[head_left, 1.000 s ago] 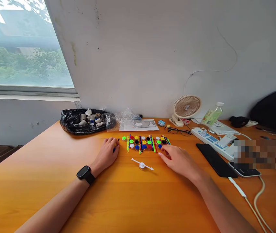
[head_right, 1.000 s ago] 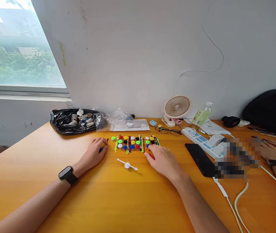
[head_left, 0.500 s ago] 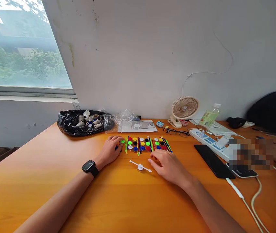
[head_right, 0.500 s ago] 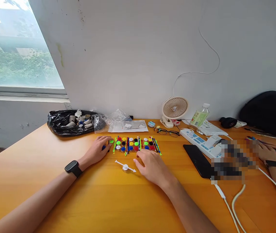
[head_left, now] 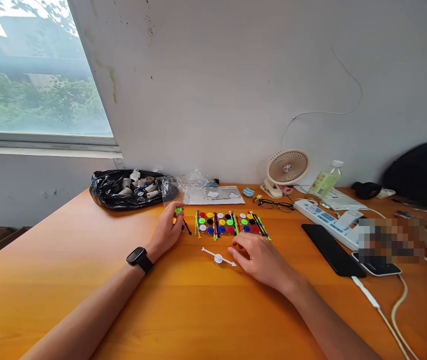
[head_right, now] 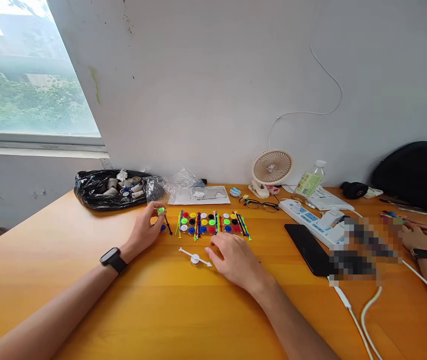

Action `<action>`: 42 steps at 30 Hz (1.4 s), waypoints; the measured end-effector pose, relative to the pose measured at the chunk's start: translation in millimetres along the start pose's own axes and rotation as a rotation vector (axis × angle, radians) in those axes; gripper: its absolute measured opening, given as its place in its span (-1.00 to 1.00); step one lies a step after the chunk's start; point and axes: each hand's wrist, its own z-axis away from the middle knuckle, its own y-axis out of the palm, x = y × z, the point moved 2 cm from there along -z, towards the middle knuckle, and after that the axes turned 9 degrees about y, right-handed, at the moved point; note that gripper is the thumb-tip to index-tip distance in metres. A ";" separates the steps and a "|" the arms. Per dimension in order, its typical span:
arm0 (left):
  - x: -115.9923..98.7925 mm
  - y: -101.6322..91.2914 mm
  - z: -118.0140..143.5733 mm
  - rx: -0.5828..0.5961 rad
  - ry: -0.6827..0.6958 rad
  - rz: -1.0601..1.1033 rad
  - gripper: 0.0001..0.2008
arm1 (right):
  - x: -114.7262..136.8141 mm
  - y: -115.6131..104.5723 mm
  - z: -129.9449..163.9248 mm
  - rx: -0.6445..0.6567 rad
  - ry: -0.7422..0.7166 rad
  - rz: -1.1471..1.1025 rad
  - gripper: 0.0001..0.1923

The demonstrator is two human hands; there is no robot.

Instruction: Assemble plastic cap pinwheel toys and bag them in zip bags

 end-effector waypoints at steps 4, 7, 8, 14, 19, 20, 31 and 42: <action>-9.6 -1.7 0.4 0.088 0.083 -0.044 -0.73 | 2.0 0.5 -0.9 0.009 0.005 -0.003 -0.78; -16.7 1.3 0.8 0.174 0.124 -0.126 -0.82 | 3.7 0.5 -1.4 0.007 0.004 -0.006 -0.79; -18.4 2.9 0.8 0.201 0.140 -0.159 -0.85 | 4.3 0.3 -1.4 0.005 0.005 -0.007 -0.79; -23.6 7.8 0.7 0.291 0.161 -0.262 -0.81 | 5.9 -0.8 0.3 -0.018 -0.010 -0.030 -0.76; -25.5 8.6 1.8 0.331 0.176 -0.242 -0.82 | 12.0 2.3 3.4 -0.024 -0.110 -0.144 -0.85; -25.3 9.1 2.2 0.335 0.180 -0.239 -0.84 | 14.9 3.6 4.2 -0.021 -0.142 -0.167 -0.84; -20.4 10.5 3.5 0.295 0.189 -0.300 -0.83 | 24.9 6.4 5.9 0.043 -0.198 -0.035 -0.84; -20.4 10.5 5.2 0.351 0.205 -0.299 -0.79 | -28.7 -16.4 1.0 0.053 0.110 0.161 -0.81</action>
